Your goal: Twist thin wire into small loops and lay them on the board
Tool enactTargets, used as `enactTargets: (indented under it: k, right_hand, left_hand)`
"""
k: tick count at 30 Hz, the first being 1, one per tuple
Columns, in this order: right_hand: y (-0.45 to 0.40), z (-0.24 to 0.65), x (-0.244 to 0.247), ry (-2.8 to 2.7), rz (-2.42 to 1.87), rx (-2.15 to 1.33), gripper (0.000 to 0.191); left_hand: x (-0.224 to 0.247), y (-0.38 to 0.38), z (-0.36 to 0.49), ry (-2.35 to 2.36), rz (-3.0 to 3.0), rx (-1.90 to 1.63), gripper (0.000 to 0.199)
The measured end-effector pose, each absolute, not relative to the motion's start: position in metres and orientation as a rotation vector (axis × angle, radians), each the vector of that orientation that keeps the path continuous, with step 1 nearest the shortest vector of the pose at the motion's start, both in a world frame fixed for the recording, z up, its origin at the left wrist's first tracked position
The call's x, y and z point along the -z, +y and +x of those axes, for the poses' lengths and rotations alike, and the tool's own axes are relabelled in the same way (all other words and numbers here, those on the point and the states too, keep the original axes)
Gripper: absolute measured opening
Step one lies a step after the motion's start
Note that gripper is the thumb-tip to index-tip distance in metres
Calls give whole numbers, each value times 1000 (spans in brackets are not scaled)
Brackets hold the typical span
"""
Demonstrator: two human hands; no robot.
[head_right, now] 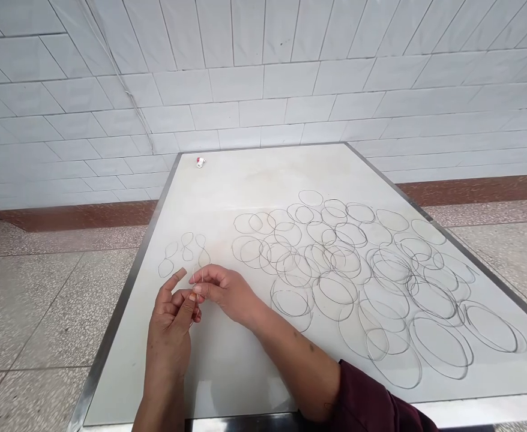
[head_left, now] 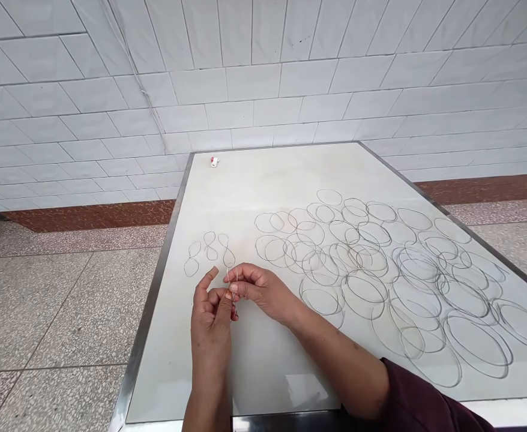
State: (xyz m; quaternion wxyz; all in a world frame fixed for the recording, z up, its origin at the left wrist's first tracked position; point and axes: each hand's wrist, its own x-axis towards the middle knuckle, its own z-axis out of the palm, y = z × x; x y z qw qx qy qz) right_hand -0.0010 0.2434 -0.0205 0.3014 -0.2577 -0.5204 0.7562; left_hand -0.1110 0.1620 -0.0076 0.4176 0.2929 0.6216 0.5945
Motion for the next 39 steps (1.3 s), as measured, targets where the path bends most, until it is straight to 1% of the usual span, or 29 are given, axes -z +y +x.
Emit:
enactTargets:
  k: [6,13,22,28,35,39]
  right_hand:
    - [242,-4,20,-1337,-629,-2060,21]
    - [241,-4,21,-1376,-640,-2042,17]
    - [243,-6,20,-1353,-565,-2046,18]
    - [241,-7,20,-1317,-531,-2097,21]
    - [243,-5,23,-1423,-624,-2002,22]
    - [243,-3,21,-1421,-569,-2049,22]
  left_hand:
    - [12,162,-113,1447,678,-1537,56]
    - [11,162,-114,1350,604,-1544,55]
    - [10,163,-115,1253,492,-1548,57]
    - [8,162,-115,1202,527,-1555,65]
    - [7,163,-114,1255,475,-1601,66]
    - [6,162,-113,1296,492,-1614,66]
